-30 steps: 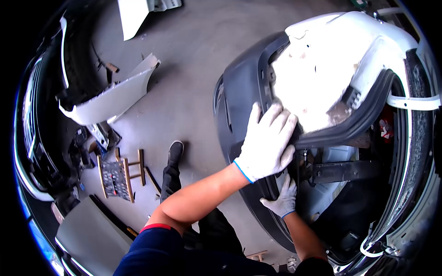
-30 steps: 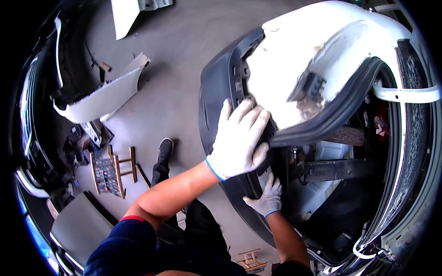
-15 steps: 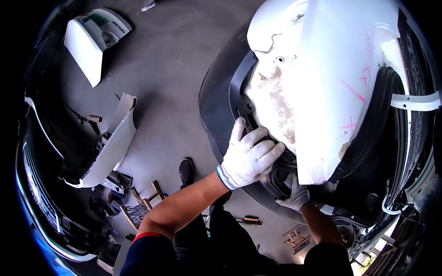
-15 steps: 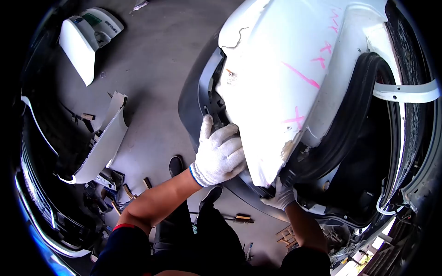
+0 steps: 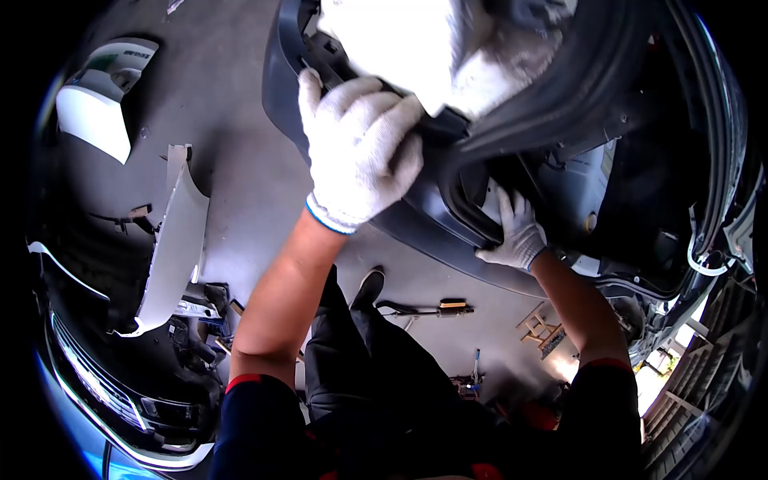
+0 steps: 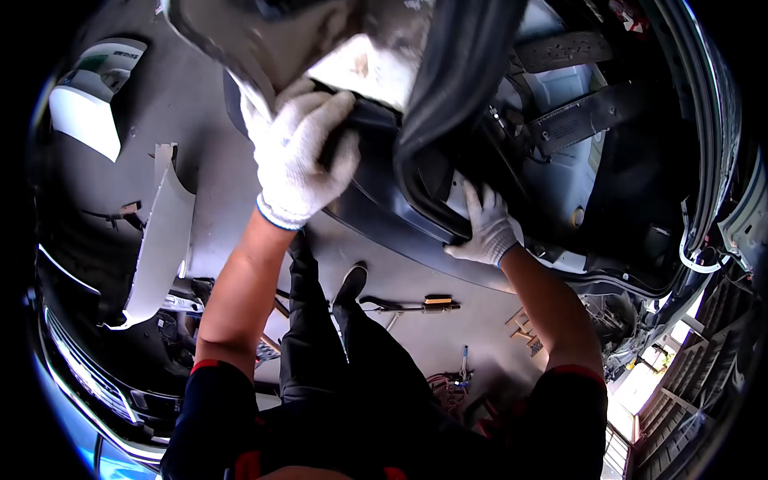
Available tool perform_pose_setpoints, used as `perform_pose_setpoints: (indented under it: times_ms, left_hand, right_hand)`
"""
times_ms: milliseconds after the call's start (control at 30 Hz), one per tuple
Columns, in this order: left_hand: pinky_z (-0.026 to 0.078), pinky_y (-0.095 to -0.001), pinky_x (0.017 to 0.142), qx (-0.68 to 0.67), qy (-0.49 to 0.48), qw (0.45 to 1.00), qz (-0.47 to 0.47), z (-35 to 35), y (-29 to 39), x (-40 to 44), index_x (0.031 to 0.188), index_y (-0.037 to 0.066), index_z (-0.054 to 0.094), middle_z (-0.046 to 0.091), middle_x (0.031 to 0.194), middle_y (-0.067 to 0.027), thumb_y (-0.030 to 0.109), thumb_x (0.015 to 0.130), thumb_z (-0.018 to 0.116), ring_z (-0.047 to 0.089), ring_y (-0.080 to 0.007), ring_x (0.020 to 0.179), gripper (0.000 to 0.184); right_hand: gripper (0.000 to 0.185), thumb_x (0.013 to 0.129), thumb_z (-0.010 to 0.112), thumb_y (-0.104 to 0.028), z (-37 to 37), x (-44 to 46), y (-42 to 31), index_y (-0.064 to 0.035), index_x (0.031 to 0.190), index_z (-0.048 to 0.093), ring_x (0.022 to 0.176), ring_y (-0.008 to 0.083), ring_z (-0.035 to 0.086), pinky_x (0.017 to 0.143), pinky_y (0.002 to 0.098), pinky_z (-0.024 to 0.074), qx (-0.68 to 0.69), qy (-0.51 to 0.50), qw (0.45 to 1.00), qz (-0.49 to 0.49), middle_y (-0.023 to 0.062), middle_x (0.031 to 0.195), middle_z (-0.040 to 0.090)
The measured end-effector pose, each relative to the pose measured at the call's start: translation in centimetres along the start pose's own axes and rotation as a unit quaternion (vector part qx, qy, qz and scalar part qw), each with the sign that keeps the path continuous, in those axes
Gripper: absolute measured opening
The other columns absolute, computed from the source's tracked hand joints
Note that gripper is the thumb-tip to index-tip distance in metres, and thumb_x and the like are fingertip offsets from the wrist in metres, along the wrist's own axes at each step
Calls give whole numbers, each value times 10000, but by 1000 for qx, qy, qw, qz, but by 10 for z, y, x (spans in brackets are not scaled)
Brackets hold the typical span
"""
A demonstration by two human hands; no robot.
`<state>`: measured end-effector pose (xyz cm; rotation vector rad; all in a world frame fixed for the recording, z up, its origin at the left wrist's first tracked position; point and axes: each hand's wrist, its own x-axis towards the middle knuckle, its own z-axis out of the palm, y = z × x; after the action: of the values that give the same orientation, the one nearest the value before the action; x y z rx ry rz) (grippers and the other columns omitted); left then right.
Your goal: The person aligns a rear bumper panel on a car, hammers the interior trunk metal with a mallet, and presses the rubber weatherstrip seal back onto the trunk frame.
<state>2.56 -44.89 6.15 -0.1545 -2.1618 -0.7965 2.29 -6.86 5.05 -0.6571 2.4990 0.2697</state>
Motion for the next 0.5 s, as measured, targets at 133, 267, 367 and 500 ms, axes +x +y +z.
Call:
perform_pose_setpoints:
  times_ms: [133, 267, 367, 500]
  left_hand:
    - [301, -661, 1204, 37, 43, 998, 32, 8, 0, -5, 1153, 152, 782, 720, 1095, -60, 162, 723, 818, 649, -308, 1181, 432]
    - [359, -550, 1220, 75, 66, 994, 44, 13, 12, -12, 1339, 82, 699, 693, 1320, -136, 139, 821, 818, 609, -369, 1313, 535]
    - [364, -531, 1214, 105, 106, 988, 46, 22, 29, -26, 1428, 36, 615, 646, 1381, -189, 141, 834, 822, 578, -405, 1340, 638]
    - [420, -635, 1139, 67, 37, 996, 52, 21, 85, -91, 1469, 44, 581, 588, 1419, -238, 140, 766, 868, 576, -430, 1330, 765]
  right_hand:
    - [1451, 601, 981, -483, -1, -3, 1, -140, 1705, 105, 1455, 519, 347, 1240, 580, 358, 26, 0, 1000, 2, 319, 1576, 298]
    - [1455, 616, 981, -489, 6, -4, 5, -156, 1718, 91, 1473, 506, 353, 1242, 573, 369, 14, 10, 1000, 7, 299, 1605, 292]
    - [1471, 632, 978, -492, 4, -6, 2, -167, 1736, 62, 1495, 500, 349, 1262, 566, 367, -4, -9, 1000, 26, 287, 1636, 276]
    - [1432, 636, 963, -482, 9, -7, 6, -192, 1734, 91, 1504, 501, 355, 1251, 576, 386, 14, 20, 1000, 8, 298, 1640, 280]
